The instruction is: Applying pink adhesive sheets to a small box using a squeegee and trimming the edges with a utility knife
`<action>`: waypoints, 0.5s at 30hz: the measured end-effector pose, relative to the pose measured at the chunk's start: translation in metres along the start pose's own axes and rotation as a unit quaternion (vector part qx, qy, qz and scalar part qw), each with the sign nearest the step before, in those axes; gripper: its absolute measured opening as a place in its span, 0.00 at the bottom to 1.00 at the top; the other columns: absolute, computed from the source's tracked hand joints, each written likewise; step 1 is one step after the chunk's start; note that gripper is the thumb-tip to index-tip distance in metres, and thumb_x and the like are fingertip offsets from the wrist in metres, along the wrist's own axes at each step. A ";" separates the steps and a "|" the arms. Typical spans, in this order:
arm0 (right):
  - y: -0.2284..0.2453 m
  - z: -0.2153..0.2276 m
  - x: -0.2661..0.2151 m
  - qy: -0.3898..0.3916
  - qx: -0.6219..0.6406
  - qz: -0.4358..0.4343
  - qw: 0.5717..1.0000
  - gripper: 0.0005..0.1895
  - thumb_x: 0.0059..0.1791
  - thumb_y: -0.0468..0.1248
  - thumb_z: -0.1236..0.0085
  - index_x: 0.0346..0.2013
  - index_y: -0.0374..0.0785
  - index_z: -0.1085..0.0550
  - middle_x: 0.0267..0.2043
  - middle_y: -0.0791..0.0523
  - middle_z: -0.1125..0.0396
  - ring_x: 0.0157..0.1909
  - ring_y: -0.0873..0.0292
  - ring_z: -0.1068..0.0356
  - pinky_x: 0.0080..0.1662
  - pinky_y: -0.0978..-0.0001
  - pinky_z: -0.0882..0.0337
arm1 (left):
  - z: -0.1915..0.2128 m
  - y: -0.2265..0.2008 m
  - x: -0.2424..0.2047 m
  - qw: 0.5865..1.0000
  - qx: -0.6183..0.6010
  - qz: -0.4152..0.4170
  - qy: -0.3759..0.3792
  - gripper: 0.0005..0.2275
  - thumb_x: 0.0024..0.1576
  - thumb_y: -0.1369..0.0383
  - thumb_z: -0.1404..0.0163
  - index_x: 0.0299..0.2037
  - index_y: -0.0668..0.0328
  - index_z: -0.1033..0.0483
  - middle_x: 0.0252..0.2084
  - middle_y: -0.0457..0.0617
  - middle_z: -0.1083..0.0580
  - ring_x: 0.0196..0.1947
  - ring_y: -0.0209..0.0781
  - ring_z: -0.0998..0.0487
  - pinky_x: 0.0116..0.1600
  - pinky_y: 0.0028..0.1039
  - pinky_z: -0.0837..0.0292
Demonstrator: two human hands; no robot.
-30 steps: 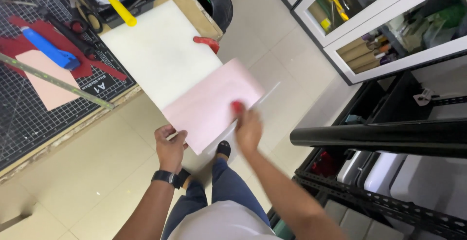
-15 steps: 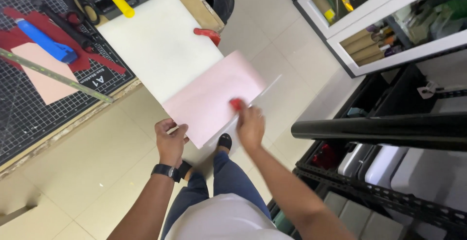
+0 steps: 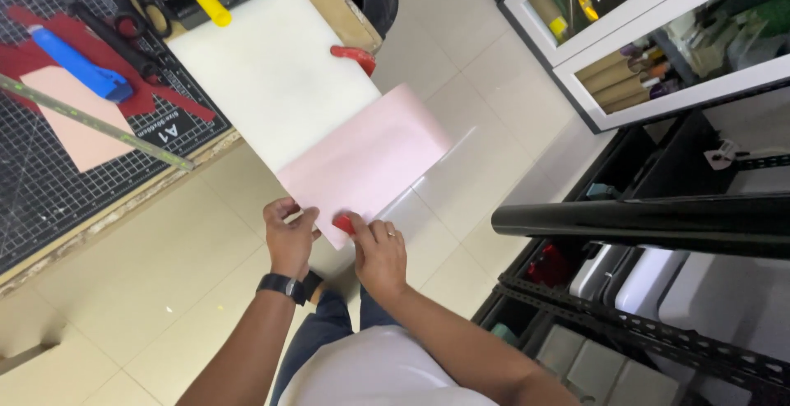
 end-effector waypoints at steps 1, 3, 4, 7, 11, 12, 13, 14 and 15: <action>-0.012 0.012 0.013 0.004 0.000 -0.001 1.000 0.23 0.53 0.42 0.48 0.63 0.58 0.31 0.34 0.64 0.42 0.38 0.56 0.35 0.41 0.63 0.32 | 0.002 0.003 -0.004 1.000 0.001 0.004 -0.001 0.23 0.58 0.72 0.43 0.60 0.66 0.41 0.57 0.63 0.38 0.56 0.55 0.26 0.47 0.42 0.18; -0.042 0.030 0.056 0.083 -0.010 -0.097 0.992 0.19 0.54 0.39 0.48 0.60 0.52 0.27 0.32 0.47 0.32 0.37 0.38 0.29 0.42 0.45 0.29 | 0.002 0.001 -0.002 1.000 0.000 0.015 0.007 0.22 0.59 0.71 0.44 0.59 0.64 0.41 0.57 0.61 0.37 0.56 0.56 0.26 0.47 0.44 0.18; -0.066 0.028 0.066 0.089 -0.010 -0.097 0.991 0.19 0.54 0.39 0.48 0.60 0.52 0.27 0.32 0.47 0.32 0.37 0.38 0.29 0.42 0.45 0.29 | 0.001 0.001 -0.005 1.000 0.001 0.020 0.004 0.22 0.59 0.71 0.44 0.59 0.64 0.41 0.57 0.61 0.37 0.56 0.56 0.26 0.47 0.44 0.18; -0.063 0.036 0.095 -0.028 -0.084 -0.177 0.980 0.20 0.56 0.41 0.48 0.63 0.49 0.31 0.40 0.51 0.32 0.44 0.45 0.29 0.46 0.53 0.29 | 0.005 -0.002 -0.009 1.000 -0.009 0.000 -0.003 0.20 0.61 0.70 0.46 0.60 0.65 0.41 0.56 0.63 0.37 0.57 0.58 0.26 0.49 0.47 0.18; 0.029 0.031 0.048 0.116 0.025 -0.076 0.990 0.18 0.58 0.46 0.58 0.58 0.47 0.27 0.35 0.48 0.31 0.41 0.41 0.29 0.43 0.48 0.30 | 0.003 -0.004 -0.004 0.999 -0.005 0.032 -0.005 0.17 0.64 0.68 0.50 0.59 0.64 0.39 0.56 0.60 0.37 0.55 0.53 0.27 0.48 0.45 0.17; 0.030 0.018 0.035 0.040 0.028 0.083 0.995 0.22 0.56 0.42 0.59 0.65 0.56 0.31 0.38 0.56 0.35 0.40 0.49 0.32 0.42 0.55 0.32 | 0.002 -0.005 0.001 1.000 -0.010 0.028 -0.001 0.16 0.65 0.67 0.52 0.59 0.64 0.39 0.56 0.60 0.37 0.55 0.49 0.27 0.48 0.45 0.16; 0.012 0.026 0.067 0.041 0.029 0.084 0.995 0.22 0.56 0.42 0.59 0.65 0.56 0.31 0.38 0.56 0.35 0.40 0.49 0.32 0.42 0.55 0.32 | 0.004 -0.005 -0.002 1.000 -0.010 0.028 -0.003 0.16 0.65 0.67 0.52 0.59 0.64 0.39 0.56 0.60 0.37 0.55 0.49 0.27 0.48 0.45 0.16; -0.014 0.032 0.102 0.122 -0.052 -0.044 0.990 0.18 0.53 0.37 0.57 0.56 0.45 0.26 0.38 0.49 0.31 0.41 0.42 0.28 0.41 0.51 0.28 | 0.002 -0.006 -0.004 0.999 -0.019 0.037 0.001 0.15 0.65 0.67 0.53 0.60 0.63 0.39 0.58 0.60 0.38 0.56 0.53 0.28 0.49 0.48 0.17; -0.039 0.040 0.136 0.198 -0.131 -0.172 0.956 0.16 0.51 0.33 0.55 0.48 0.34 0.21 0.38 0.42 0.27 0.42 0.35 0.24 0.41 0.46 0.24 | 0.001 -0.006 -0.005 0.999 -0.029 0.045 0.005 0.15 0.66 0.67 0.55 0.60 0.62 0.39 0.59 0.61 0.38 0.58 0.56 0.28 0.51 0.52 0.18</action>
Point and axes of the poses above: each hand's wrist, its own x-axis towards the middle knuckle, its own z-axis out of the back of the hand, y = z × x, the point moved 2 cm from there along x, towards the middle knuckle
